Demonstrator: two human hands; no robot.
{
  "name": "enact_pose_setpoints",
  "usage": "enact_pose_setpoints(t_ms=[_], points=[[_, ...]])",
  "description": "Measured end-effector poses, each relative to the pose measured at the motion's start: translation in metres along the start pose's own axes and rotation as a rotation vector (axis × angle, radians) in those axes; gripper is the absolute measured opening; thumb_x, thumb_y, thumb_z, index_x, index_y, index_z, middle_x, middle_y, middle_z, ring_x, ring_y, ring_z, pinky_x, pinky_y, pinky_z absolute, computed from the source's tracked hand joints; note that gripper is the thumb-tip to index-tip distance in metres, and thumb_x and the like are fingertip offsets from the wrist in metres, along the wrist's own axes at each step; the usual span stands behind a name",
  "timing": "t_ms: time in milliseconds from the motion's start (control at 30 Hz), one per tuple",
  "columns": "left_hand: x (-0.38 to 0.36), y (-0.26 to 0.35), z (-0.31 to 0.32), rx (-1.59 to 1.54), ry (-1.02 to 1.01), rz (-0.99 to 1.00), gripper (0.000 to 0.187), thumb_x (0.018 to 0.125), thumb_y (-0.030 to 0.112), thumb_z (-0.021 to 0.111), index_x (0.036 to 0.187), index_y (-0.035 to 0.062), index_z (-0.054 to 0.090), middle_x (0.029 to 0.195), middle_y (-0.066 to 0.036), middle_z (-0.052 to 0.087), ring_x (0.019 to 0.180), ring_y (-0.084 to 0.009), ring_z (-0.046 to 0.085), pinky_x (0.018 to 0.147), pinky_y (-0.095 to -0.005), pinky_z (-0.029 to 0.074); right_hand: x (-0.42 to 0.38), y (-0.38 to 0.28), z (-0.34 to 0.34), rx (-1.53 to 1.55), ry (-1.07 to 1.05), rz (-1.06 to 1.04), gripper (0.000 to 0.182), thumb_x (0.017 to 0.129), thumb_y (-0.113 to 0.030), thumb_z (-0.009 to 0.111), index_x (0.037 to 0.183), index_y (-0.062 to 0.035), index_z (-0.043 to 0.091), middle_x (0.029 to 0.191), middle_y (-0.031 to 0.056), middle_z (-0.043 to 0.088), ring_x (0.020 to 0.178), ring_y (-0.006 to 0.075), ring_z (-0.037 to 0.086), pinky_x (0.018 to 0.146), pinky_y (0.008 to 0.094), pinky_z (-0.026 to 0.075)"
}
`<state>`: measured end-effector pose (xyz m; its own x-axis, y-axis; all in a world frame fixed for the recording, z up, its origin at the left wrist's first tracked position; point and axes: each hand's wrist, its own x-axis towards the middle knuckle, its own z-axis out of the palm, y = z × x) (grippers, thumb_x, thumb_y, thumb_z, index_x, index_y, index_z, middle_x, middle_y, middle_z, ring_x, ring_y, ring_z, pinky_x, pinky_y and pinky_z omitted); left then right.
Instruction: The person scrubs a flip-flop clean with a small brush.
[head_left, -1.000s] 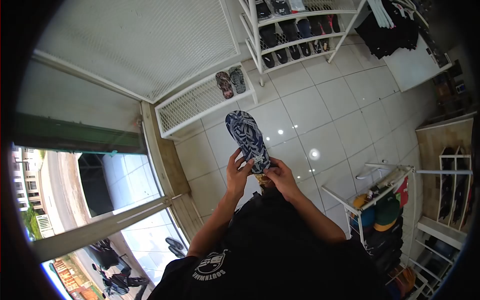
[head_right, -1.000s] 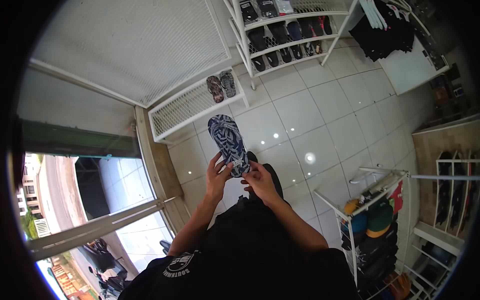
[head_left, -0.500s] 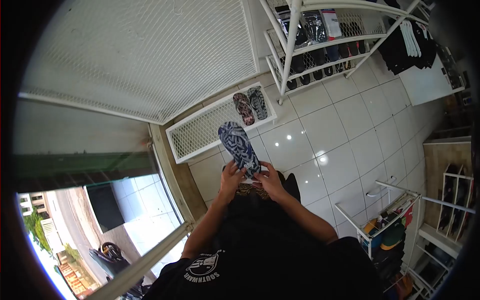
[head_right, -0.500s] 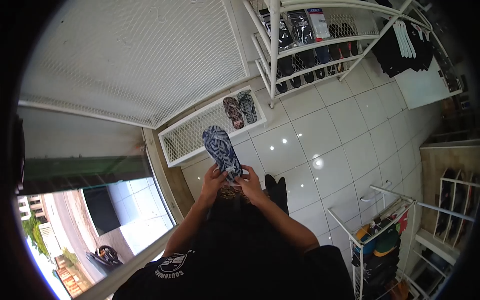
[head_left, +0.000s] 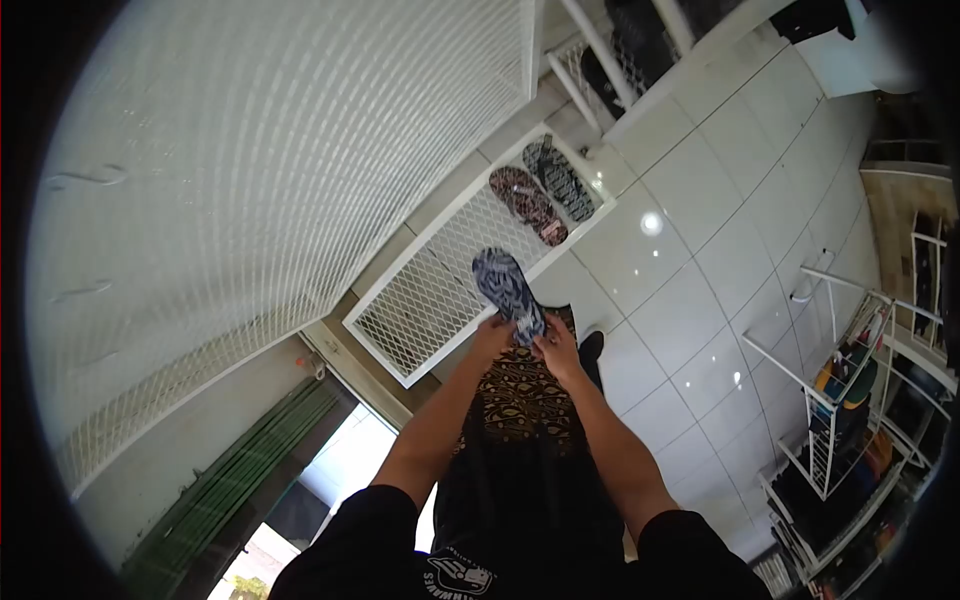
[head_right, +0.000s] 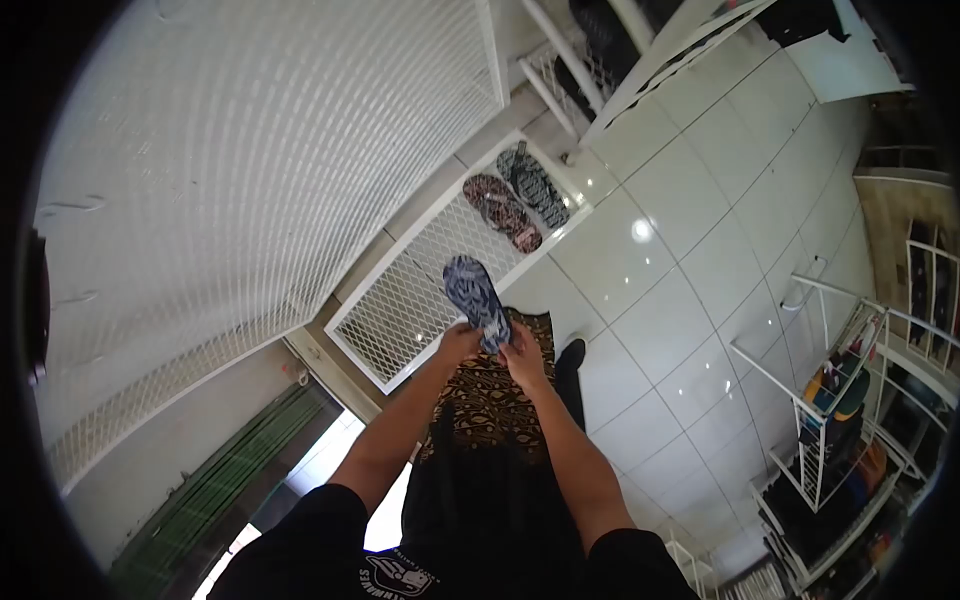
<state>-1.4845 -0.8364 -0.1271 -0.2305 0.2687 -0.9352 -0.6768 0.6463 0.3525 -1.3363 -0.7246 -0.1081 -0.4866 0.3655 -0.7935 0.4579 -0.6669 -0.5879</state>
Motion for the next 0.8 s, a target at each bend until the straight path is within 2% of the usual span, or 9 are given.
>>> enact_pose_setpoints(t_ms=[100,233,267,333,500,567,700,733,800], points=[[0.046,0.001,-0.019,0.027,0.12,0.068,0.06,0.098,0.019,0.074,0.148,-0.0052,0.049,0.113,-0.014,0.073,0.083,-0.0211,0.07,0.066,-0.0354,0.053,0.056,0.015,0.017,-0.027,-0.001,0.023,0.057,0.103,-0.002,0.063,0.155,-0.0014,0.042,0.099,0.0109,0.062,0.083,0.0185,0.067,0.075,0.0337,0.058],[0.107,0.011,-0.048,0.009,0.04,0.241,0.063,0.096,0.012,0.076,0.15,-0.0053,0.048,0.113,-0.017,0.073,0.087,-0.021,0.072,0.067,-0.0359,0.054,0.125,0.023,0.03,-0.025,0.039,-0.027,0.055,0.102,-0.001,0.062,0.154,-0.0054,0.044,0.111,0.0126,0.06,0.087,0.0228,0.069,0.082,0.0339,0.061],[0.117,0.021,-0.052,0.03,0.038,0.196,0.069,0.089,0.002,0.071,0.152,-0.0051,0.045,0.118,-0.018,0.071,0.095,-0.0236,0.074,0.073,-0.0356,0.057,0.139,0.025,0.033,-0.024,0.044,-0.014,0.055,0.102,-0.001,0.062,0.154,-0.0054,0.044,0.111,0.0126,0.06,0.087,0.0228,0.069,0.082,0.0339,0.061],[0.134,0.035,-0.053,0.047,0.066,0.212,0.065,0.093,0.008,0.072,0.151,-0.0034,0.047,0.118,-0.019,0.072,0.095,-0.0236,0.075,0.072,-0.0349,0.057,0.164,0.026,0.038,0.084,0.099,-0.058,0.053,0.1,0.001,0.064,0.151,-0.0102,0.051,0.107,0.0104,0.059,0.081,0.0197,0.07,0.068,0.0319,0.06],[0.172,0.042,-0.05,0.029,0.068,0.187,0.063,0.097,0.016,0.072,0.151,-0.0033,0.047,0.119,-0.018,0.072,0.097,-0.0234,0.075,0.072,-0.0344,0.057,0.198,0.021,0.036,-0.024,0.139,-0.014,0.052,0.1,0.002,0.063,0.15,-0.0106,0.053,0.105,0.0115,0.062,0.081,0.0202,0.071,0.07,0.032,0.063],[0.184,0.043,-0.048,0.1,0.012,0.138,0.063,0.097,0.017,0.071,0.151,-0.0029,0.046,0.124,-0.019,0.071,0.097,-0.0235,0.075,0.073,-0.0345,0.057,0.207,0.027,0.028,-0.048,0.158,0.033,0.056,0.101,-0.001,0.063,0.154,-0.0064,0.047,0.111,0.013,0.064,0.093,0.0229,0.072,0.079,0.0354,0.063],[0.187,0.037,-0.04,0.052,-0.123,0.155,0.081,0.097,0.02,0.072,0.163,-0.0004,0.03,0.14,-0.016,0.064,0.111,-0.0231,0.07,0.088,-0.0372,0.055,0.218,0.048,0.015,-0.074,0.244,0.023,0.063,0.099,-0.008,0.069,0.156,-0.007,0.044,0.113,0.0129,0.067,0.094,0.0215,0.071,0.079,0.0327,0.061],[0.181,0.039,-0.039,0.129,-0.181,0.156,0.092,0.098,0.024,0.074,0.167,0.003,0.019,0.155,-0.017,0.053,0.126,-0.027,0.064,0.1,-0.0403,0.052,0.218,0.05,0.014,-0.071,0.246,0.024,0.063,0.099,-0.008,0.069,0.156,-0.007,0.044,0.113,0.0129,0.067,0.094,0.0215,0.071,0.079,0.0327,0.061],[0.189,0.026,-0.036,0.238,-0.146,0.197,0.093,0.098,0.026,0.074,0.168,0.0043,0.017,0.161,-0.018,0.045,0.131,-0.0293,0.061,0.104,-0.0422,0.051,0.214,0.053,0.01,-0.098,0.274,0.063,0.069,0.095,-0.02,0.075,0.156,-0.0052,0.046,0.128,0.0189,0.068,0.104,0.0256,0.072,0.082,0.036,0.06]])
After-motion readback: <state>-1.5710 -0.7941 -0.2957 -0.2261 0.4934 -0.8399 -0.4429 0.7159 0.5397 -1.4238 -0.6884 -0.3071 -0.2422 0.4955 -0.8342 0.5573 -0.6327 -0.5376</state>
